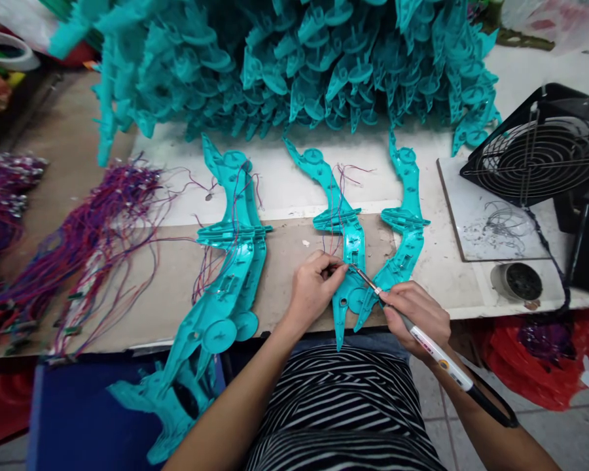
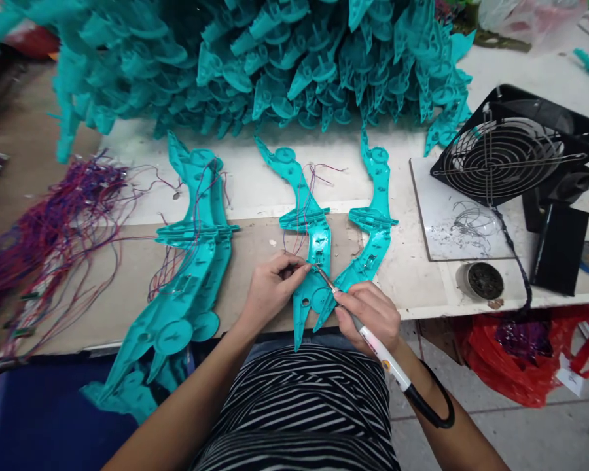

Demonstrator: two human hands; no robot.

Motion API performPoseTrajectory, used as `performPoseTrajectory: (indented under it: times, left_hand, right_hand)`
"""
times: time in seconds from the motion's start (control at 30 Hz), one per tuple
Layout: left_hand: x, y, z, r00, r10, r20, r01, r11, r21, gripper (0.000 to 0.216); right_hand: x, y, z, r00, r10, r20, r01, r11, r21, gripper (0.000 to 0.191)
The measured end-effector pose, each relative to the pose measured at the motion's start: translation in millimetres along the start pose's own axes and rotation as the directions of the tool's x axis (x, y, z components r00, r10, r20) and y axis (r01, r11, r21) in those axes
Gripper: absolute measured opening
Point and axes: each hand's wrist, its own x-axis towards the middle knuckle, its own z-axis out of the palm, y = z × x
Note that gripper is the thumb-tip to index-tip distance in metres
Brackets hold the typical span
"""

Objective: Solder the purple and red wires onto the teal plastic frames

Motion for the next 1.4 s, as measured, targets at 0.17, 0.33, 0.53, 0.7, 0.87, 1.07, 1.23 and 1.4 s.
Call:
performPoseTrajectory:
  times: [0.17, 0.33, 0.53, 0.7, 0.87, 1.07, 1.23, 1.4]
  left_hand:
    - [0, 1, 0, 1.000, -0.010, 0.009, 0.010, 1.000, 0.013, 0.012]
    - [0, 0, -1, 1.000, -0.004, 0.010, 0.003, 1.000, 0.013, 0.010]
    - [0, -2, 0, 1.000, 0.001, 0.016, -0.001, 1.000, 0.004, 0.010]
    - [0, 0, -1, 1.000, -0.005, 0.023, 0.005, 1.000, 0.021, 0.008]
    - [0, 2, -2, 0.999, 0.003, 0.049, -0.005, 0.999, 0.053, 0.007]
    - [0, 1, -2, 0.998, 0.027, 0.051, -0.031, 0.996, 0.083, 0.007]
    - [3, 4, -4, 0.994, -0.074, 0.077, 0.083, 0.989, -0.123, 0.013]
    - [12, 9, -4, 0.985, -0.131, 0.116, 0.153, 0.965, -0.212, 0.016]
  right_hand:
    - [-1, 1, 0, 1.000, -0.007, -0.002, 0.007, 1.000, 0.001, 0.034]
    - [0, 0, -2, 1.000, -0.006, -0.003, 0.006, 1.000, -0.004, 0.034]
    - [6, 2, -5, 0.997, 0.024, -0.076, -0.022, 0.999, 0.033, 0.030]
    - [25, 5, 4, 0.994, 0.100, -0.051, -0.097, 0.993, 0.073, 0.031]
    - [55, 8, 26, 0.998, 0.028, 0.064, -0.025, 0.998, -0.052, 0.032]
    - [63, 15, 49, 0.987, 0.038, 0.159, -0.032, 0.999, -0.036, 0.031]
    - [59, 20, 51, 0.996, 0.026, 0.089, -0.020, 0.998, -0.061, 0.032]
    - [57, 22, 41, 0.999, 0.024, 0.026, -0.022, 0.996, -0.084, 0.031]
